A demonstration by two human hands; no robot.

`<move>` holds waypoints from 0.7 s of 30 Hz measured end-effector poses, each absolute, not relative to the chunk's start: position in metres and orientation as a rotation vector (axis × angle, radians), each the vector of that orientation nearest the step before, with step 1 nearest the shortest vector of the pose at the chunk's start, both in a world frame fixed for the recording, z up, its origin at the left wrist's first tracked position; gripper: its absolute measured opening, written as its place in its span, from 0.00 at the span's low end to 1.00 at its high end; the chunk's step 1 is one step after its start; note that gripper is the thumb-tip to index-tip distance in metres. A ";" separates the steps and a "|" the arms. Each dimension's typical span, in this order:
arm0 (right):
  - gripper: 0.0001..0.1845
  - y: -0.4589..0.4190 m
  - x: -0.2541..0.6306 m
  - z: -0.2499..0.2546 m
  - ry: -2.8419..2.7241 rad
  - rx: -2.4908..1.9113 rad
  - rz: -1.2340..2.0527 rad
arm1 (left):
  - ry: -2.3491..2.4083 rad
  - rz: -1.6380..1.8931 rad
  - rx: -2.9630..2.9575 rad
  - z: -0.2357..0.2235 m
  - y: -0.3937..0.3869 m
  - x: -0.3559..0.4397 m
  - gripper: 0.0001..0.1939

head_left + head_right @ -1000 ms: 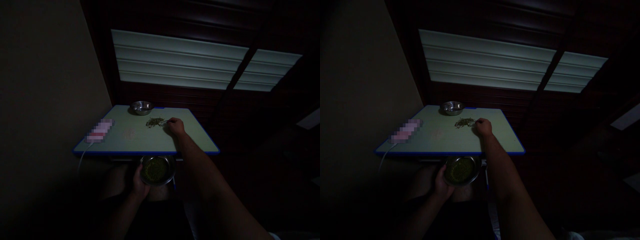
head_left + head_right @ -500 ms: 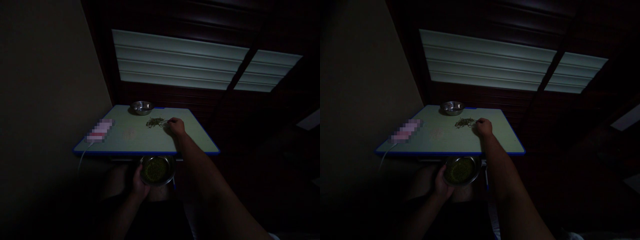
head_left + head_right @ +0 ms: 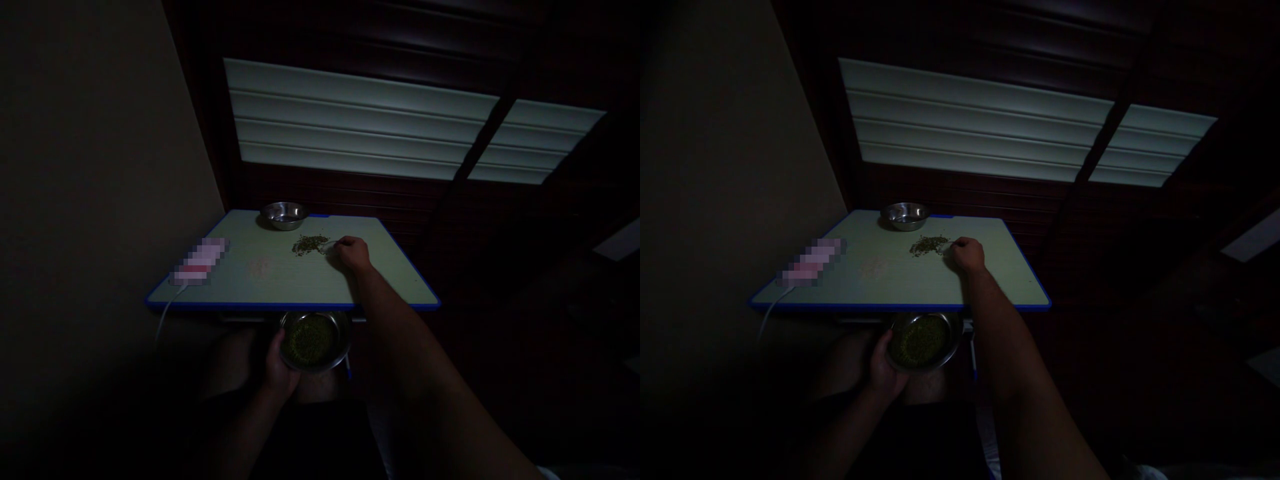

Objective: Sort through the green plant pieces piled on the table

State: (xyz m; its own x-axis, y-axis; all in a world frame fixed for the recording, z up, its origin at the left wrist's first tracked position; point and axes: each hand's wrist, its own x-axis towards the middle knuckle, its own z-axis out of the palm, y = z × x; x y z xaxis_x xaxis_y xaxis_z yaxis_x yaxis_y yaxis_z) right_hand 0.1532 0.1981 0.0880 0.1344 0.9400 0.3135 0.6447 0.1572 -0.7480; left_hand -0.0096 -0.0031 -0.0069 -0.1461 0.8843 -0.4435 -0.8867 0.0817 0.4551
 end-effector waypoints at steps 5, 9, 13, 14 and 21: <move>0.11 0.198 0.153 0.087 -1.625 -1.533 0.472 | 0.766 1.535 0.004 -0.007 -0.002 -0.010 0.14; 0.10 0.198 0.152 0.087 -1.637 -1.495 0.505 | 0.781 1.541 -0.005 -0.008 -0.002 -0.010 0.14; 0.08 0.199 0.152 0.085 -1.642 -1.438 0.589 | 0.785 1.525 0.008 -0.007 -0.003 -0.010 0.14; 0.07 0.199 0.151 0.085 -1.633 -1.426 0.616 | 0.789 1.524 0.004 -0.008 -0.003 -0.010 0.14; 0.06 0.191 0.147 0.095 -1.541 -1.358 0.933 | 0.758 1.529 0.030 -0.012 -0.003 -0.011 0.15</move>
